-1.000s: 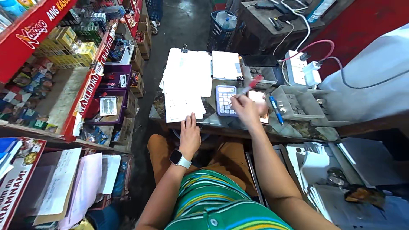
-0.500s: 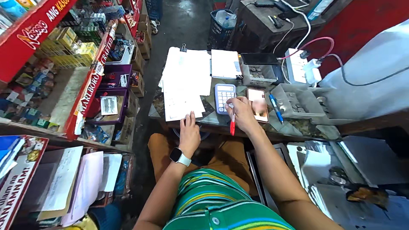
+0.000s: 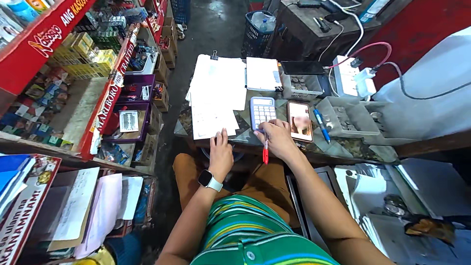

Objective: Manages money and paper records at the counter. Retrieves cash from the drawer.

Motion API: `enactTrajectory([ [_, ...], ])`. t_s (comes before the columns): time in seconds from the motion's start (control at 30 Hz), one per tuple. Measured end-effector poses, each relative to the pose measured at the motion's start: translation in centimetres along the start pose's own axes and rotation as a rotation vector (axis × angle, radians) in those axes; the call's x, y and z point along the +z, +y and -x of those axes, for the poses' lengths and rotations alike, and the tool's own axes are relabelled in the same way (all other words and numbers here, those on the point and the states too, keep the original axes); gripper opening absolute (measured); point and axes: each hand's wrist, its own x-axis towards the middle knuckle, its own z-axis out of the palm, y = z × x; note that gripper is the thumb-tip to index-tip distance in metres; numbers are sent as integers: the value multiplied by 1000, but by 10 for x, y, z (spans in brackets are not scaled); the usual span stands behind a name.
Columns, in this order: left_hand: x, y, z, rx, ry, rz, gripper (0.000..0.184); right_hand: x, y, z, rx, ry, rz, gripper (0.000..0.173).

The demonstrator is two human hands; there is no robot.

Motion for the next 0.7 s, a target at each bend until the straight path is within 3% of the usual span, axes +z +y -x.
enactTrajectory([
  [0.17, -1, 0, 0, -8, -15, -1, 27, -2, 1, 1, 8, -15, -12, 35],
  [0.27, -3, 0, 0, -6, -20, -3, 27, -10, 10, 1, 62, 94, -23, 38],
  [0.37, -4, 0, 1, -4, -25, 6, 28, -19, 23, 3, 152, 31, -65, 43],
  [0.5, -14, -1, 0, -13, -9, 105, 27, -31, 44, -4, 206, 43, -96, 28],
  [0.7, -34, -10, -11, 47, -83, 210, 28, -55, 76, -45, 291, -39, 113, 24],
])
